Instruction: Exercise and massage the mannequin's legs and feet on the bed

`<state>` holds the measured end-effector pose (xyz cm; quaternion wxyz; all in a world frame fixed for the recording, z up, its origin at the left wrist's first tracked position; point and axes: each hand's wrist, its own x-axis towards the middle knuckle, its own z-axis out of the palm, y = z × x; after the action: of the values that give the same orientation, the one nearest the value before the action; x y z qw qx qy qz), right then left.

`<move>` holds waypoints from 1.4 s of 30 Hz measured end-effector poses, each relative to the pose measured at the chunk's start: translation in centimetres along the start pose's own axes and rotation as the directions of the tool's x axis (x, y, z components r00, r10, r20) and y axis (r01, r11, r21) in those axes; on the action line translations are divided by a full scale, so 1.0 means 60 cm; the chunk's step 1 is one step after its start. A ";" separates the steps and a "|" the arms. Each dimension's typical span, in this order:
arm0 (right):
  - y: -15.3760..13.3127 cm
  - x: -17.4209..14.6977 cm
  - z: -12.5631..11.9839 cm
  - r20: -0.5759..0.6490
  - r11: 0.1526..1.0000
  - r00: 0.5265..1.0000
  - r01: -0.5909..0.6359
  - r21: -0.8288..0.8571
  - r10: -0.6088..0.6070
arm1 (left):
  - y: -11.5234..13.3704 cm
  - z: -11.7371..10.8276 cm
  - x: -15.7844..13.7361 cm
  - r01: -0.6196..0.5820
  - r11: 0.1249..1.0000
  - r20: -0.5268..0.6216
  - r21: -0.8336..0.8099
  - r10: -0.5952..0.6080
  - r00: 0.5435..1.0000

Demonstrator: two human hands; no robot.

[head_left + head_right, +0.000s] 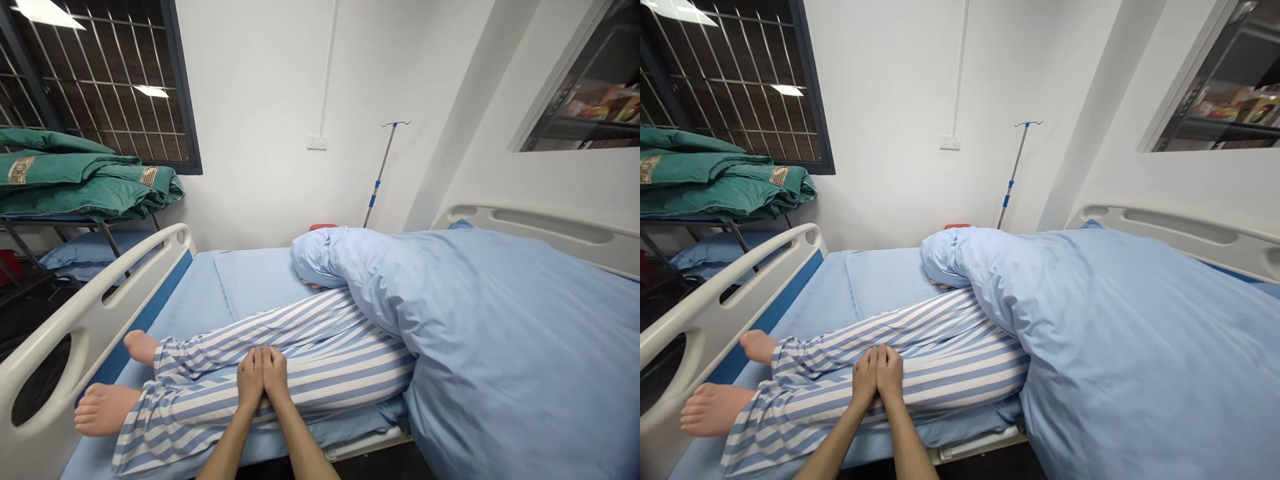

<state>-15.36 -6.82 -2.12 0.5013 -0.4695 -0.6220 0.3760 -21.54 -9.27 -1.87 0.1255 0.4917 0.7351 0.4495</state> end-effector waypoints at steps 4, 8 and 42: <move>0.002 0.002 0.003 0.017 1.000 1.000 -0.009 -0.015 0.009 | -0.011 0.005 0.001 -0.027 0.999 0.007 0.044 0.027 1.000; -0.004 0.005 -0.001 0.071 0.997 0.997 -0.013 -0.077 0.019 | -0.019 0.009 0.002 -0.001 0.994 0.016 0.108 -0.001 1.000; 0.005 0.004 -0.051 0.029 1.000 0.999 0.017 -0.019 -0.016 | 0.047 0.016 0.012 0.066 0.994 0.092 -0.089 -0.058 0.994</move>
<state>-12.33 -6.50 -1.66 0.4910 -0.4637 -0.6364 0.3726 -19.56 -7.81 0.00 0.1947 0.4820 0.7221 0.4564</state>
